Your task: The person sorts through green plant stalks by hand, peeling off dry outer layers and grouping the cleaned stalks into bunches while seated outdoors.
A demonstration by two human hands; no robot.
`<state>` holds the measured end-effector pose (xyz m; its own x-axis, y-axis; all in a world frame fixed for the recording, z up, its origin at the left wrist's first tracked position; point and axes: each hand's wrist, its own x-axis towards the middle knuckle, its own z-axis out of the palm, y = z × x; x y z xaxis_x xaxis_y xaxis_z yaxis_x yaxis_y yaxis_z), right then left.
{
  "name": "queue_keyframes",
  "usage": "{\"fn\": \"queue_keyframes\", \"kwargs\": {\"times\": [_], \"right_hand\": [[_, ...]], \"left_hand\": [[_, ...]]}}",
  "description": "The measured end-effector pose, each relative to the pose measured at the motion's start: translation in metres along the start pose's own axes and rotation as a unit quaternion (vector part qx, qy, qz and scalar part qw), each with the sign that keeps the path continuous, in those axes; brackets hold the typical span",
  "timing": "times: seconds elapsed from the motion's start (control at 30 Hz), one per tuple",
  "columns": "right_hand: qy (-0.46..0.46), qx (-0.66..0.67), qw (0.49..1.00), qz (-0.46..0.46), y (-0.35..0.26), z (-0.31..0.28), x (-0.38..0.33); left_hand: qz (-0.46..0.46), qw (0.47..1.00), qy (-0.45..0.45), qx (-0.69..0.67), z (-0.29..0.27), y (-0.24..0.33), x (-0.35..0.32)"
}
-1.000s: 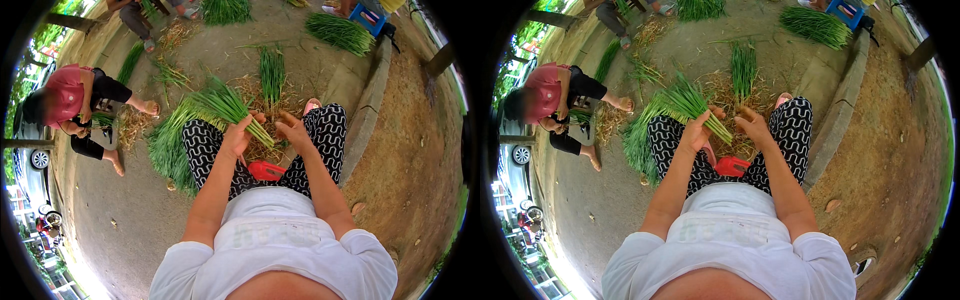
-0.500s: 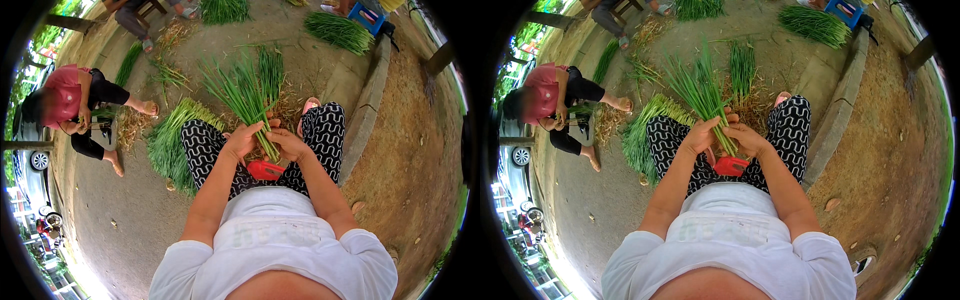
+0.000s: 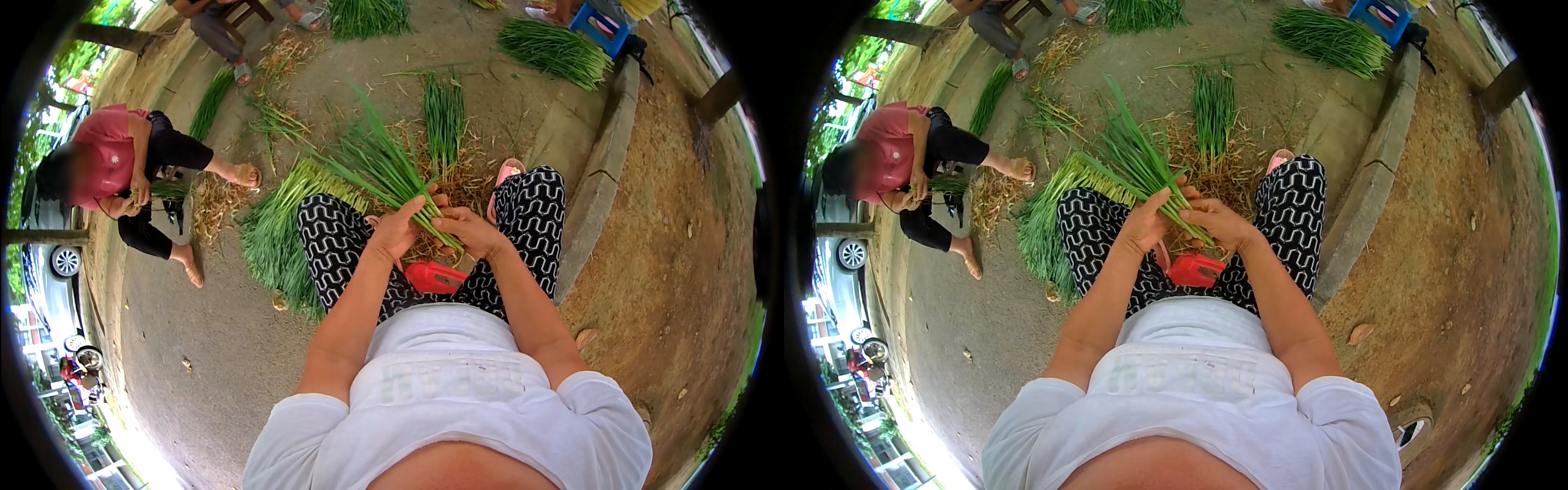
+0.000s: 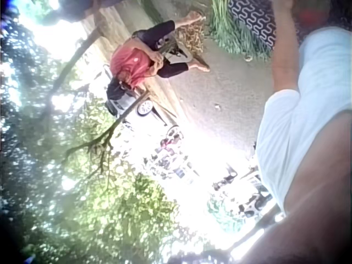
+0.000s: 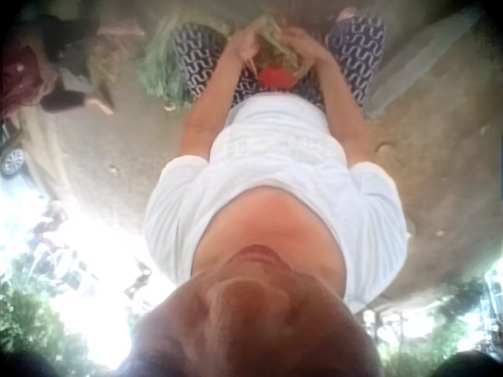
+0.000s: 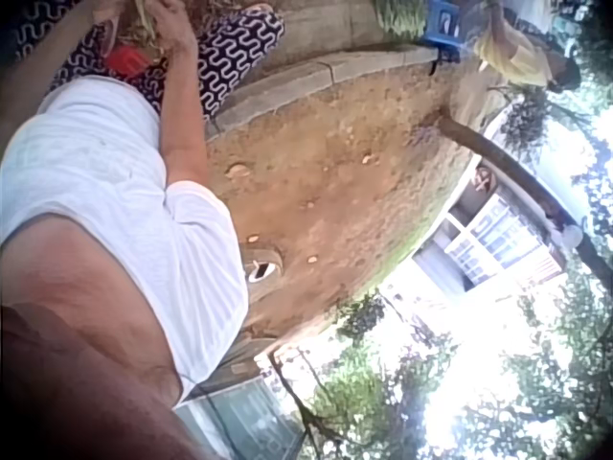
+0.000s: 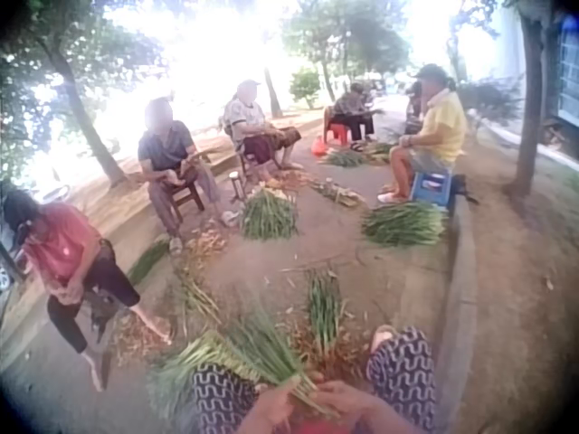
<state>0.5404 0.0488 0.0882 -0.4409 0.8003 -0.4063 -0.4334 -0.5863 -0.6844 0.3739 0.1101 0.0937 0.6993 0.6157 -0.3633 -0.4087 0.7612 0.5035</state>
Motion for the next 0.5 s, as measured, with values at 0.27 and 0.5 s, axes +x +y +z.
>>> {"fn": "queue_keyframes", "kwargs": {"times": [0.27,0.5], "right_hand": [[0.100,-0.172,0.977,-0.071,0.009,0.002,0.006],[0.218,-0.364,0.860,-0.283,0.029,0.000,0.017]], "left_hand": [[0.106,0.986,0.124,0.044,-0.006,-0.012,0.010],[0.098,0.975,0.195,0.040,-0.007,-0.015,0.010]]}}
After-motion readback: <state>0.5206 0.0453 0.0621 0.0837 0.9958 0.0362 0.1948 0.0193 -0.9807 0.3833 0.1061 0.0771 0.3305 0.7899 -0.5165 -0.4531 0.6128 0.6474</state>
